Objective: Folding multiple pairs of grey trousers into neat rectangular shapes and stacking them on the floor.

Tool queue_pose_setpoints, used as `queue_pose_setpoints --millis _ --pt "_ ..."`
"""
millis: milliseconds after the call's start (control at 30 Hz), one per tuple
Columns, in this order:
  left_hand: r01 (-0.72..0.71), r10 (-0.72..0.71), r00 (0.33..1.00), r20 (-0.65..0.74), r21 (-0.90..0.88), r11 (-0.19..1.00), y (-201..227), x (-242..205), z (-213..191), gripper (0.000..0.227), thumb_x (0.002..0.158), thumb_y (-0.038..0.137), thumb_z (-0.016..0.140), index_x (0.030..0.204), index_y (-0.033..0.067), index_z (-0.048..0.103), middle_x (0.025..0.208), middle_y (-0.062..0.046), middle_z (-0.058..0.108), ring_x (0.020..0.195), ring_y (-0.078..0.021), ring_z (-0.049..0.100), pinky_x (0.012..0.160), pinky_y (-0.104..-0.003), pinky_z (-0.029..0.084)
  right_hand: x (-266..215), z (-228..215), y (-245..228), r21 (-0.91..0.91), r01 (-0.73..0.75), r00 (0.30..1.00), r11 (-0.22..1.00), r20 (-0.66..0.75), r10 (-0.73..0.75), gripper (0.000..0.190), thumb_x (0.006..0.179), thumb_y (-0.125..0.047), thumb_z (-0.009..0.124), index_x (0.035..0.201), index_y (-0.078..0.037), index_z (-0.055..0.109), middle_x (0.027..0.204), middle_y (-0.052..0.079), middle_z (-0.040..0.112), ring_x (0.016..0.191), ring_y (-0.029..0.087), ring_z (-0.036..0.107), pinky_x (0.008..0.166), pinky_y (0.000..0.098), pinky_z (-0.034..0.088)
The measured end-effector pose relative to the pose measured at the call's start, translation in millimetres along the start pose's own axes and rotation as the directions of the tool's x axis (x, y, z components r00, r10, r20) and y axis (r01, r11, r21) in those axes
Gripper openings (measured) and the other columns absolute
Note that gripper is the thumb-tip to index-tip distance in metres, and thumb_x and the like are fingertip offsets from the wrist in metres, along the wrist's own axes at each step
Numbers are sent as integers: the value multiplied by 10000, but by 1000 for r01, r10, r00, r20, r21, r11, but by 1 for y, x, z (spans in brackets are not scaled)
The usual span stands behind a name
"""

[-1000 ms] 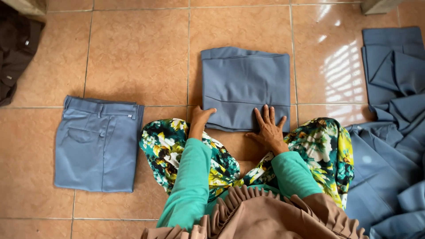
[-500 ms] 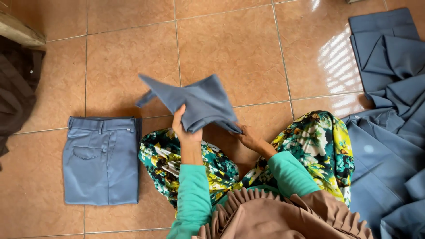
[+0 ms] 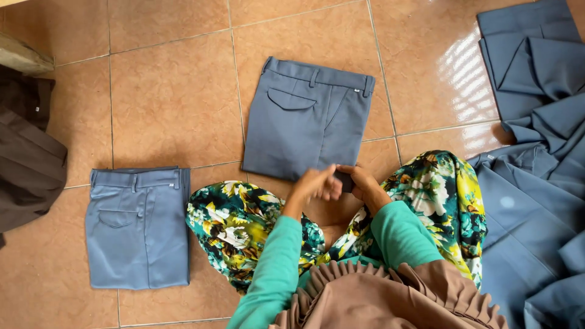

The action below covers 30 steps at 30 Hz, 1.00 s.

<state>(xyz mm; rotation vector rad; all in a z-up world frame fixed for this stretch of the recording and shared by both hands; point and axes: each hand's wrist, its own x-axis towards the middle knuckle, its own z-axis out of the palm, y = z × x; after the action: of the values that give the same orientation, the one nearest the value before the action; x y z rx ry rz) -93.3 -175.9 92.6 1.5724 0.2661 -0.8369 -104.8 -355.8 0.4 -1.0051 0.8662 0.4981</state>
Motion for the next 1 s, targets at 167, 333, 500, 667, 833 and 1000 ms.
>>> queue_pose_setpoints --millis 167,333,500,667,833,1000 --pt "214 -318 948 1 -742 635 -83 9 -8 899 858 509 872 1456 -7 444 1244 -337 614 1047 -459 698 868 -558 614 -27 16 -21 -1 -13 998 1000 56 13 708 806 -106 864 1421 -26 523 1227 173 632 1136 355 649 912 554 550" --pt "-124 -218 947 -236 -894 431 -37 3 -1 752 864 175 885 1456 5 455 1433 -179 489 1330 -327 505 1138 -541 381 -33 19 -25 16 -8 995 1000 101 6 642 800 -111 870 1363 -33 572 1161 157 666 1065 336 689 844 535 577" --pt "-258 -236 883 -406 -840 477 -9 -40 9 636 799 48 903 1342 -13 579 1258 -156 620 1195 -292 595 1048 -537 449 -52 24 -64 -5 -2 995 1000 101 2 769 842 -255 863 1435 29 465 1261 172 579 1201 354 590 1003 583 481" --pt "-271 -153 908 -389 -827 493 -7 -88 -9 635 739 41 934 1294 41 626 1145 -123 679 1040 -270 661 896 -463 563 59 -57 -83 186 122 992 975 5 -125 544 805 -301 941 1138 -87 567 934 1 546 751 81 648 685 208 614" --pt "-394 37 913 -406 -857 333 6 -116 -39 542 769 10 862 1262 17 636 1171 -121 701 1002 -246 684 862 -407 567 13 -12 -134 128 150 979 980 119 -165 249 883 -247 813 925 -154 585 725 -84 494 530 6 464 457 127 398" --pt "-553 201 832 -516 -797 244 42 -171 -108 204 812 -10 792 1011 1 751 979 -76 769 856 -137 721 804 -236 557 -72 118 -175 -20 255 919 967 316 -236 120 986 -236 651 916 -167 581 684 -108 535 421 -47 294 348 92 179"
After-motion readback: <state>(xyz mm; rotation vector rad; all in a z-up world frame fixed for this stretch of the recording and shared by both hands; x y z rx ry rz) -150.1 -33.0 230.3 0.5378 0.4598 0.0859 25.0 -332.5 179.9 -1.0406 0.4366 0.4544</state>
